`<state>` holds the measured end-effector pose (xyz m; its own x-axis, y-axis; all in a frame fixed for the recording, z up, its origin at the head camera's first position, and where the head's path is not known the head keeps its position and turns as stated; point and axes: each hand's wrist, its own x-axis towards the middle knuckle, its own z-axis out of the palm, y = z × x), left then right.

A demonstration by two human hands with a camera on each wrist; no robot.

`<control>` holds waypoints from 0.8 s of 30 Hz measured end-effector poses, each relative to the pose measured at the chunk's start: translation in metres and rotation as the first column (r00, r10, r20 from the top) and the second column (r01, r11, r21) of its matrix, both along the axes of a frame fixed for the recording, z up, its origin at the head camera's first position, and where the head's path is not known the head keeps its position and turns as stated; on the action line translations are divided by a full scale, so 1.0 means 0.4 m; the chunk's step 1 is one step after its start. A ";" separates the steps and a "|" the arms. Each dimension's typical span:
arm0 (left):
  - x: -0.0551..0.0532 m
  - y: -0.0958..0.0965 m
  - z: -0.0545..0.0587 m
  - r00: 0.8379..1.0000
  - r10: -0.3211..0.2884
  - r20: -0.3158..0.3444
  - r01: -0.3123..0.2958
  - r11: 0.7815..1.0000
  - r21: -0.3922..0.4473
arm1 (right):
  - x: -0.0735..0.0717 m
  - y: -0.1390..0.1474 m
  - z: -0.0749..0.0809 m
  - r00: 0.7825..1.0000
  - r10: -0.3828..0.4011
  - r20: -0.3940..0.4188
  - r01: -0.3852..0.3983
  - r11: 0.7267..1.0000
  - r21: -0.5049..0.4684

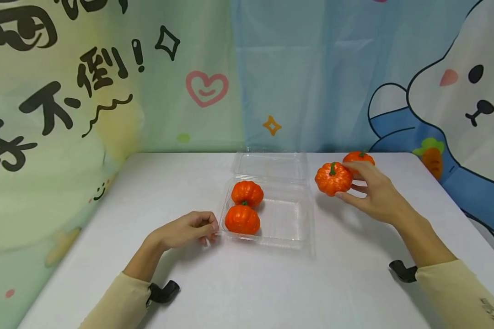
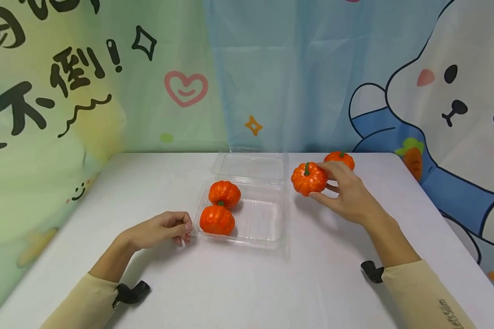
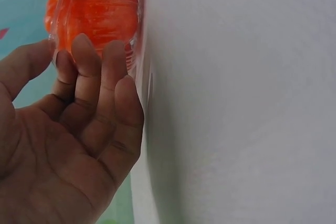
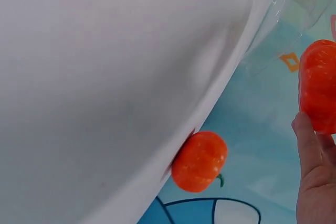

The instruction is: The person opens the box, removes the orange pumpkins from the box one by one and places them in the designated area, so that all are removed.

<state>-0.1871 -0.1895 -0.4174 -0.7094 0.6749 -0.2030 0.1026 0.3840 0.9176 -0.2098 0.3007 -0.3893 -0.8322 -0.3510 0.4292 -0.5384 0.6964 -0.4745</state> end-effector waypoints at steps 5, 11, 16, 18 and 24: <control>0.000 0.002 -0.001 1.000 -0.002 0.002 0.002 1.000 -0.010 | 0.004 0.032 -0.007 0.999 -0.053 0.008 0.053 0.998 0.014; -0.002 0.004 -0.001 1.000 -0.007 0.005 0.007 1.000 -0.006 | 0.002 0.070 -0.018 0.991 -0.105 0.084 0.105 0.994 0.011; -0.004 0.004 0.001 1.000 -0.013 0.002 0.013 1.000 -0.006 | 0.003 0.098 -0.026 0.973 -0.159 0.167 0.154 0.987 0.041; -0.005 0.004 0.001 1.000 -0.014 0.001 0.014 1.000 -0.005 | 0.003 0.106 -0.028 0.965 -0.174 0.198 0.166 0.985 0.055; -0.004 0.004 0.003 1.000 -0.010 0.000 0.010 1.000 -0.013 | -0.003 0.126 -0.040 0.938 -0.221 0.267 0.203 0.975 0.096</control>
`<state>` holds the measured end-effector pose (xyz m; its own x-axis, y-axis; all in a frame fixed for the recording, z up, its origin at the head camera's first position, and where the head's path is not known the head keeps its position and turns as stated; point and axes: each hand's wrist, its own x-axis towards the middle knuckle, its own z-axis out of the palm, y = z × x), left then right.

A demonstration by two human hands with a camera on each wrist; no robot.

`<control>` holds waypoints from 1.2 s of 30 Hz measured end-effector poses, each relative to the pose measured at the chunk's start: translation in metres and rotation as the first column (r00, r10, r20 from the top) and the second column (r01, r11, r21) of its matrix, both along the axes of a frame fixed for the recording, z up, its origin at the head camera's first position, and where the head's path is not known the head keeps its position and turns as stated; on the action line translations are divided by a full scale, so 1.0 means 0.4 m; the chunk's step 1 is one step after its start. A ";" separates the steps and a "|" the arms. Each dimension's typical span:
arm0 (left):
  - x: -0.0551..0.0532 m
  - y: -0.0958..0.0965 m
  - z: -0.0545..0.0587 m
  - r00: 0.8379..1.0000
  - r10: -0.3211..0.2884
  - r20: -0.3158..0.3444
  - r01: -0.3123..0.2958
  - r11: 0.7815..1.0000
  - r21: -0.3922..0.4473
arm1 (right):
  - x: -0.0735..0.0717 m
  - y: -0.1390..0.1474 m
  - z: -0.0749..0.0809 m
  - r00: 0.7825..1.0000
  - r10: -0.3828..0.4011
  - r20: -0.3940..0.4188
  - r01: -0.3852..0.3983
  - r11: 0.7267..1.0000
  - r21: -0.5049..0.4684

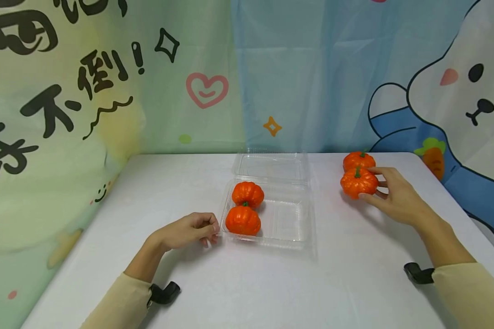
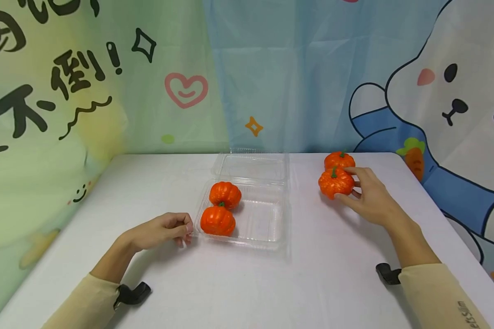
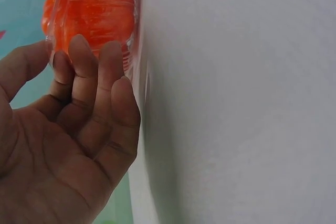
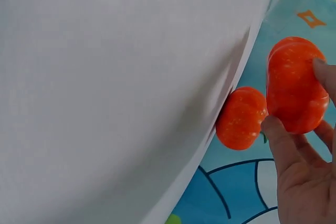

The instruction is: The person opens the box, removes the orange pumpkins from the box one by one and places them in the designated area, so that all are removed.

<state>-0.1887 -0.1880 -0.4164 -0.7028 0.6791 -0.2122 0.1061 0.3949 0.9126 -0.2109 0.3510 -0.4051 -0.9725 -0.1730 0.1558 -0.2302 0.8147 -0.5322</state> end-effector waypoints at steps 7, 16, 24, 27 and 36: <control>0.004 0.002 0.003 1.000 -0.001 -0.005 0.000 1.000 -0.001 | -0.003 0.028 -0.005 1.000 -0.013 0.029 0.012 1.000 0.016; 0.005 0.001 -0.001 1.000 0.002 -0.002 -0.002 1.000 0.000 | -0.007 0.050 -0.014 0.997 -0.018 0.068 0.014 0.998 0.055; 0.004 -0.001 0.002 1.000 -0.002 -0.005 0.002 1.000 0.005 | -0.011 0.060 -0.014 0.993 -0.038 0.111 0.031 0.998 0.061; 0.003 0.000 0.002 1.000 -0.001 -0.004 0.001 1.000 0.007 | -0.014 0.064 -0.016 0.989 -0.052 0.137 0.042 0.997 0.069; 0.000 0.000 -0.001 1.000 -0.003 0.004 0.003 1.000 0.000 | -0.020 0.073 -0.025 0.973 -0.079 0.217 0.061 0.994 0.088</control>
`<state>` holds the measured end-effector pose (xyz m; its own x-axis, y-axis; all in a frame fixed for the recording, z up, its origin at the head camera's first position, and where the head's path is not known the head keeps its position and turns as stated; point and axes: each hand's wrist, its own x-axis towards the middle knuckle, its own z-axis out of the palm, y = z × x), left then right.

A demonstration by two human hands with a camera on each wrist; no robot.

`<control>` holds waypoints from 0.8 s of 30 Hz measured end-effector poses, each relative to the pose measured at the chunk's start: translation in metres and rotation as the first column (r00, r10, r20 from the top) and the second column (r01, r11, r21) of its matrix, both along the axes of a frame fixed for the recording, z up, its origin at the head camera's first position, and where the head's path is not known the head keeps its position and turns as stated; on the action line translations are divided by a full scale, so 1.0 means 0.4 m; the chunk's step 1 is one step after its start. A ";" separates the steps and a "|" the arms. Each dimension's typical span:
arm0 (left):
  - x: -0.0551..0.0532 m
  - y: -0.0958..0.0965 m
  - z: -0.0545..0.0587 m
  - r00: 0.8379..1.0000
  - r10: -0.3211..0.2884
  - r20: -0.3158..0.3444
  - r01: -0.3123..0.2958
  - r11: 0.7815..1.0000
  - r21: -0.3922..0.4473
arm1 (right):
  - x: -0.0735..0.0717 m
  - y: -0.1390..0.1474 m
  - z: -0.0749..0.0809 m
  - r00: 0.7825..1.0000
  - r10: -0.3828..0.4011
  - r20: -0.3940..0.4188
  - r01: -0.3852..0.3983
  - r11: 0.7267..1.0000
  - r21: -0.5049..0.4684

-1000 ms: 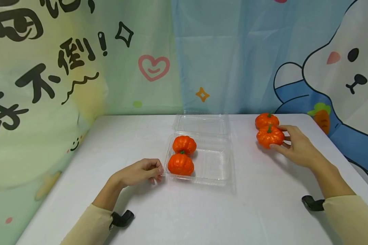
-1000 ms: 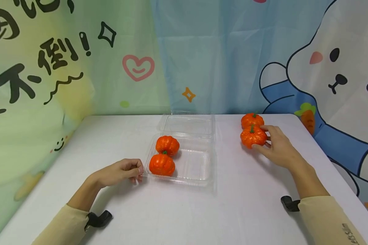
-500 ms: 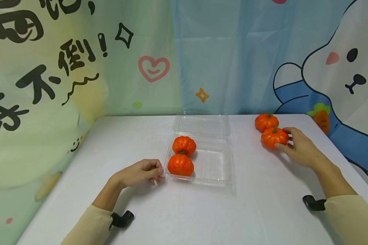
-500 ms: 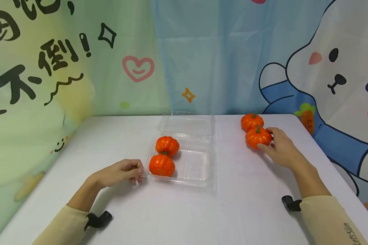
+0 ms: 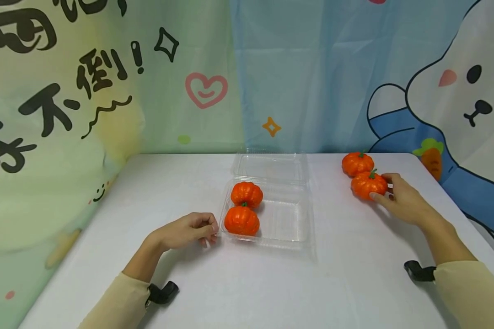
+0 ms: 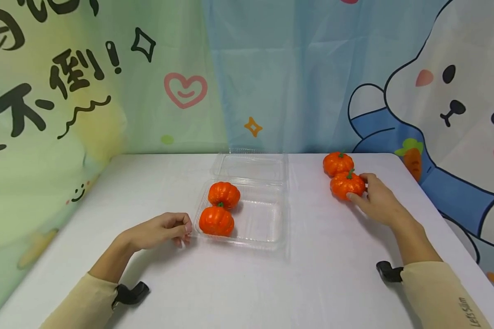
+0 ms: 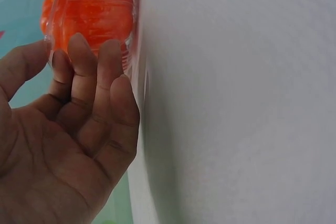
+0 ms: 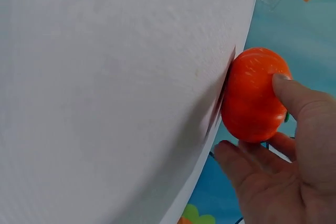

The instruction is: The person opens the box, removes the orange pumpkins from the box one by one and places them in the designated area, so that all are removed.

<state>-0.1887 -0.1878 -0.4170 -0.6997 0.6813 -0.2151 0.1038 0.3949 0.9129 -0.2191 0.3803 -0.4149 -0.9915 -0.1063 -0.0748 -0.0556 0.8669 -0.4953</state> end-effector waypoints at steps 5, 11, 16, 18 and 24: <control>0.000 -0.002 0.000 1.000 0.001 0.003 -0.001 1.000 -0.001 | -0.001 -0.001 0.000 0.999 -0.012 0.050 0.012 1.000 0.002; 0.002 0.001 0.001 1.000 0.007 0.002 -0.007 1.000 -0.001 | 0.001 -0.011 0.008 1.000 -0.024 -0.005 0.024 1.000 0.004; 0.005 0.001 0.000 1.000 0.000 0.009 0.000 1.000 0.003 | 0.012 -0.033 0.016 0.990 -0.019 -0.140 0.023 0.999 0.033; 0.006 0.000 0.000 1.000 -0.001 0.005 0.001 1.000 0.002 | 0.017 -0.049 0.022 0.981 -0.010 -0.194 0.016 1.000 0.027; 0.005 -0.001 0.003 1.000 0.011 -0.007 -0.011 1.000 0.002 | 0.028 -0.104 0.046 0.963 0.016 -0.268 -0.017 1.000 -0.003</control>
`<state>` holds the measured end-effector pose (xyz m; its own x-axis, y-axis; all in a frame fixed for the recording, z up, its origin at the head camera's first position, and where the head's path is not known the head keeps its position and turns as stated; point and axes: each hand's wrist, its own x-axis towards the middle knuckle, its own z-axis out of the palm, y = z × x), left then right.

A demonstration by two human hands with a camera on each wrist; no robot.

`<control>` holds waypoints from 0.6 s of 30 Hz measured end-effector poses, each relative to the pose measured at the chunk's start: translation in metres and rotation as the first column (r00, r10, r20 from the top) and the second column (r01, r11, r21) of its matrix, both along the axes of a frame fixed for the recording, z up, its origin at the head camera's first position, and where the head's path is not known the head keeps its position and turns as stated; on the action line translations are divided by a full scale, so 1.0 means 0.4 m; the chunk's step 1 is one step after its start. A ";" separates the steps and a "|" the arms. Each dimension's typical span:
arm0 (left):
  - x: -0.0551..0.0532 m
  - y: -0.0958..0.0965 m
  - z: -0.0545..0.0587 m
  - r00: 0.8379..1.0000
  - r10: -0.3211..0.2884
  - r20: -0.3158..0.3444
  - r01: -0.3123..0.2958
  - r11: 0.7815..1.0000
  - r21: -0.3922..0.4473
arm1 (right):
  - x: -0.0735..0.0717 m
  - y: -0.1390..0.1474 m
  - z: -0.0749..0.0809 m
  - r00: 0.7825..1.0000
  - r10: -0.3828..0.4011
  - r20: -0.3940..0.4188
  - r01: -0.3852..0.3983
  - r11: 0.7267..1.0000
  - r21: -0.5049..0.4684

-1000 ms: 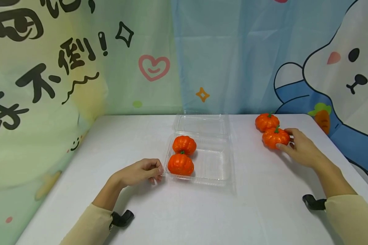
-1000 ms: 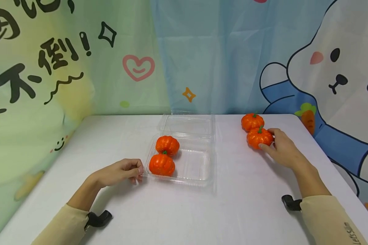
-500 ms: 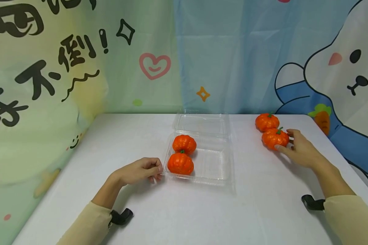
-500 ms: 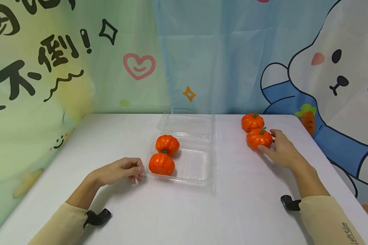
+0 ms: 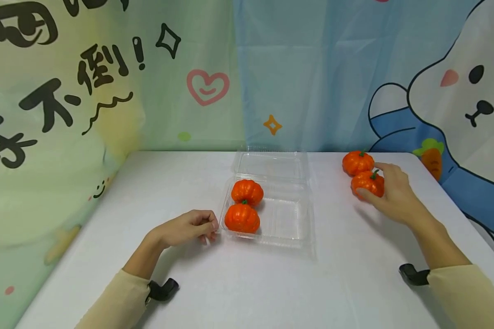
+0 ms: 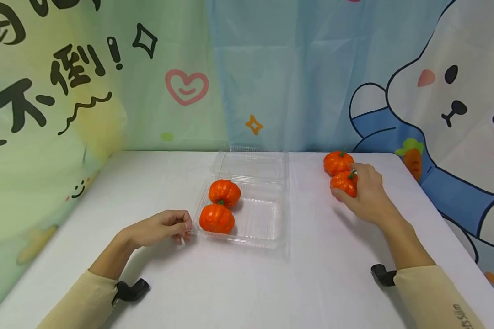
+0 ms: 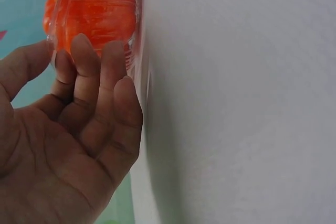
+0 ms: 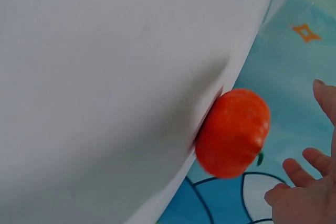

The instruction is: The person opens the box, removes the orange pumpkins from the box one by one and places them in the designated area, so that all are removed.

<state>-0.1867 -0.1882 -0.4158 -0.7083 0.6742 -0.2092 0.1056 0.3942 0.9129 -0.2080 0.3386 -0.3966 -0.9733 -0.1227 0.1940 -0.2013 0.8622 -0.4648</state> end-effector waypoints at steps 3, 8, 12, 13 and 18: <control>0.000 -0.001 0.001 1.000 -0.002 0.006 0.002 1.000 0.005 | 0.004 -0.020 0.007 0.999 0.023 -0.028 -0.024 0.999 -0.028; 0.001 -0.002 0.000 1.000 -0.004 0.010 0.004 1.000 0.010 | 0.002 -0.048 0.004 0.985 0.102 -0.141 -0.111 0.992 -0.058; 0.001 -0.004 0.001 1.000 -0.004 0.004 0.004 1.000 0.003 | 0.000 -0.074 0.001 0.972 0.137 -0.189 -0.150 0.987 -0.060; 0.001 -0.003 0.001 1.000 -0.005 0.003 0.005 1.000 0.002 | 0.000 -0.080 0.001 0.972 0.138 -0.189 -0.152 0.987 -0.059; 0.000 -0.002 0.001 1.000 -0.017 -0.002 0.017 1.000 0.001 | 0.004 -0.110 0.005 0.970 0.155 -0.188 -0.167 0.985 -0.047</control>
<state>-0.1869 -0.1891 -0.4153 -0.6968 0.6867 -0.2073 0.1140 0.3914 0.9131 -0.2062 0.2948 -0.3946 -0.8890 -0.2572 0.3788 -0.4217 0.7821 -0.4588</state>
